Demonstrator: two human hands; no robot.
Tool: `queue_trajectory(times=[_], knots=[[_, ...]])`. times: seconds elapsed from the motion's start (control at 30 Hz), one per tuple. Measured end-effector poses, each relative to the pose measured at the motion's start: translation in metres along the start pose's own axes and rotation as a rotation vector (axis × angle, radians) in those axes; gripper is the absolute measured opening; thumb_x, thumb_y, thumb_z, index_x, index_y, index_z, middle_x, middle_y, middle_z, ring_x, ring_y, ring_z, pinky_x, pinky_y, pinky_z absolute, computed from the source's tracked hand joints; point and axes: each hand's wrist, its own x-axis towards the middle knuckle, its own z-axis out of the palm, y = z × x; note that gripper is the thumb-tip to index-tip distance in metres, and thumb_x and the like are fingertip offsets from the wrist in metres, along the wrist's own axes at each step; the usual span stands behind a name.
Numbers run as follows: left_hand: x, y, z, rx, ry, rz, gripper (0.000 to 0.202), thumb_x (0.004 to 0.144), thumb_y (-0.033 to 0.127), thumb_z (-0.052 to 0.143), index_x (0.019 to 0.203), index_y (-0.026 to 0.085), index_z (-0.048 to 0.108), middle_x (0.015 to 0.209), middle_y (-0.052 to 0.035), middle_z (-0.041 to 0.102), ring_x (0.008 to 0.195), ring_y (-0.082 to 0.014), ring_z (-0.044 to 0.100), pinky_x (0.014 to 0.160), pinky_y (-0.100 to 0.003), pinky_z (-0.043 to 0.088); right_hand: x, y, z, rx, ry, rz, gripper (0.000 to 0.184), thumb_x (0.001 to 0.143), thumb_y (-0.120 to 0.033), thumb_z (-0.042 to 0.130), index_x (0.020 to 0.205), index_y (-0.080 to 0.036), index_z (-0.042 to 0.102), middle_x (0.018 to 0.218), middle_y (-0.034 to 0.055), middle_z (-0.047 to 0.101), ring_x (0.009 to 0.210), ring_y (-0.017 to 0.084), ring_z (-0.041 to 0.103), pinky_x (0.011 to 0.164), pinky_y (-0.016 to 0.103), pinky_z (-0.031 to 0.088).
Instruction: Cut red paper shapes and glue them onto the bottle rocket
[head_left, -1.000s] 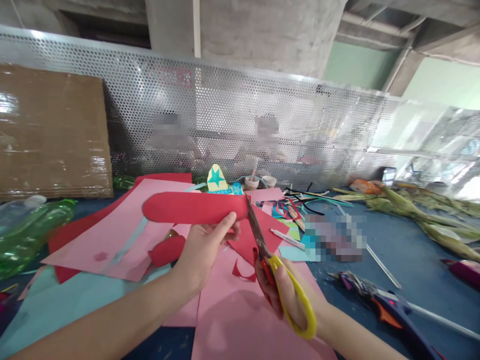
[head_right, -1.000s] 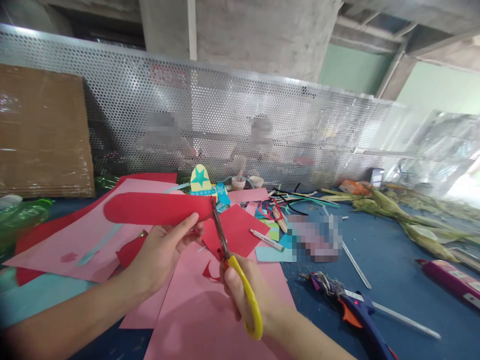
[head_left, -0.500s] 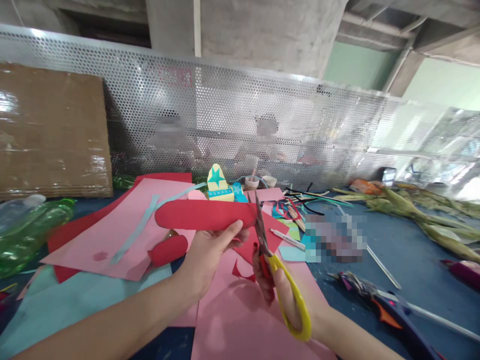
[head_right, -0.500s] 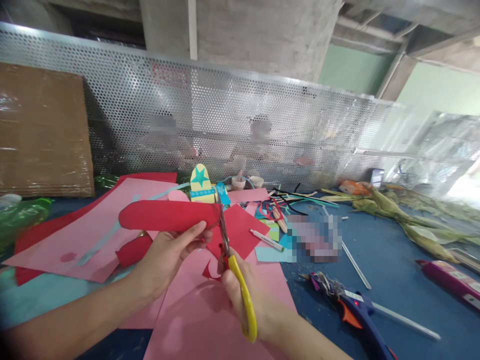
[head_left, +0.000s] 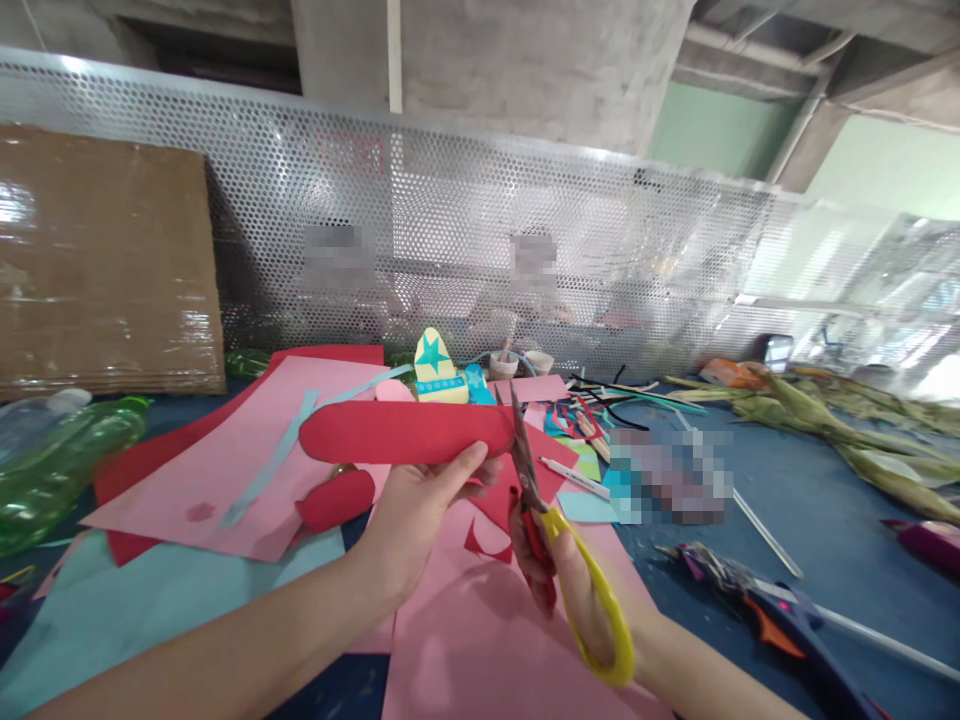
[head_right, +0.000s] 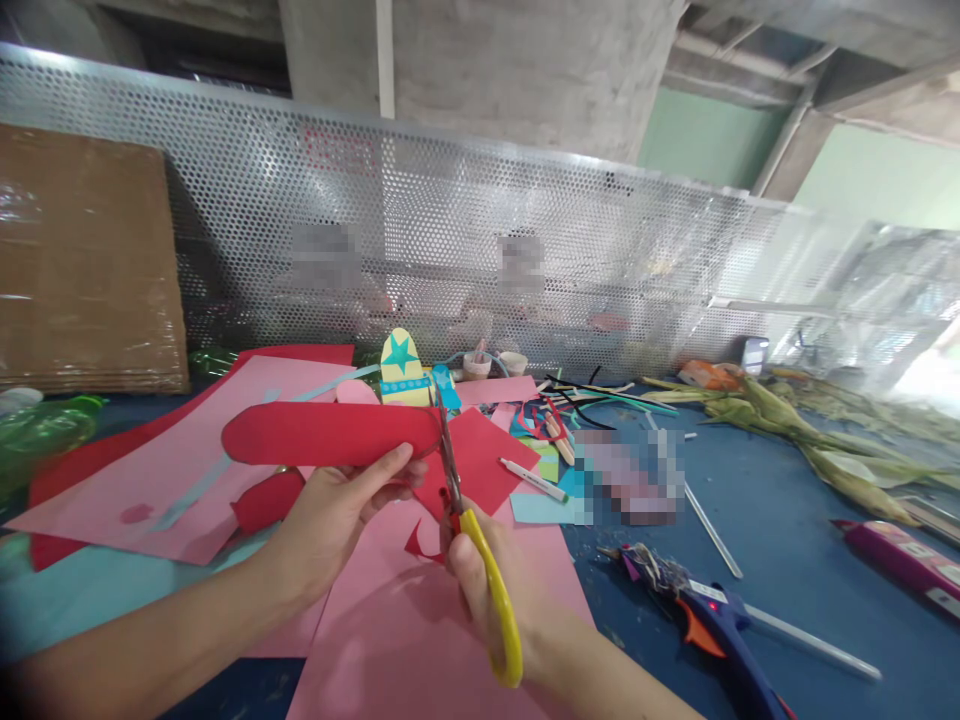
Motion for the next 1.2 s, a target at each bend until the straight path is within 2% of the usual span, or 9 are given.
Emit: queue_trajectory(times=[0.17, 0.4, 0.5, 0.73, 1.03, 1.2], knots=[[0.000, 0.000, 0.001, -0.001, -0.009, 0.014, 0.017, 0.070, 0.034, 0.083, 0.077, 0.020, 0.078, 0.072, -0.0014, 0.077, 0.071, -0.0155, 0.070, 0.064, -0.023, 0.057, -0.001, -0.007, -0.001, 0.124, -0.040, 0.032, 0.061, 0.089, -0.078, 0.020, 0.076, -0.023, 0.040, 0.060, -0.0066, 0.033, 0.042, 0.009, 0.030, 0.038, 0.023, 0.026], [-0.001, 0.004, 0.002, -0.016, -0.006, -0.001, 0.017, 0.069, 0.033, 0.084, 0.079, 0.021, 0.078, 0.073, -0.0004, 0.077, 0.070, -0.0147, 0.070, 0.066, -0.023, 0.057, -0.001, -0.015, -0.003, 0.174, -0.045, 0.111, 0.057, 0.089, -0.078, 0.030, 0.077, -0.023, 0.041, 0.061, -0.0069, 0.033, 0.046, 0.009, 0.027, 0.039, 0.021, 0.026], [-0.001, 0.006, 0.003, -0.019, 0.005, -0.007, 0.017, 0.067, 0.032, 0.084, 0.077, 0.020, 0.077, 0.071, -0.0002, 0.076, 0.068, -0.0143, 0.070, 0.064, -0.022, 0.056, -0.002, -0.015, -0.003, 0.174, -0.037, 0.096, 0.056, 0.089, -0.077, 0.032, 0.076, -0.023, 0.040, 0.062, -0.0068, 0.034, 0.045, 0.008, 0.027, 0.039, 0.021, 0.026], [0.000, 0.007, 0.003, -0.010, 0.019, 0.000, 0.015, 0.068, 0.030, 0.082, 0.075, 0.018, 0.076, 0.068, -0.0008, 0.074, 0.066, -0.0142, 0.068, 0.061, -0.022, 0.054, -0.003, -0.010, -0.004, 0.139, -0.034, 0.100, 0.056, 0.090, -0.076, 0.030, 0.078, -0.022, 0.041, 0.060, -0.0074, 0.033, 0.043, 0.007, 0.025, 0.037, 0.021, 0.026], [0.003, 0.011, 0.001, 0.046, -0.022, 0.023, 0.017, 0.070, 0.032, 0.076, 0.064, 0.018, 0.070, 0.059, -0.0003, 0.067, 0.058, -0.0125, 0.057, 0.057, -0.024, 0.046, 0.000, -0.023, -0.006, 0.051, -0.045, 0.114, 0.063, 0.084, -0.084, 0.027, 0.076, -0.023, 0.040, 0.056, -0.0081, 0.030, 0.041, 0.008, 0.023, 0.036, 0.022, 0.024], [0.004, 0.010, 0.001, 0.067, -0.018, 0.029, 0.018, 0.071, 0.032, 0.075, 0.061, 0.018, 0.067, 0.058, -0.0002, 0.064, 0.059, -0.0131, 0.055, 0.057, -0.025, 0.044, -0.003, -0.021, -0.006, 0.040, -0.052, 0.123, 0.061, 0.086, -0.082, 0.026, 0.075, -0.023, 0.039, 0.056, -0.0079, 0.030, 0.041, 0.008, 0.023, 0.036, 0.023, 0.023]])
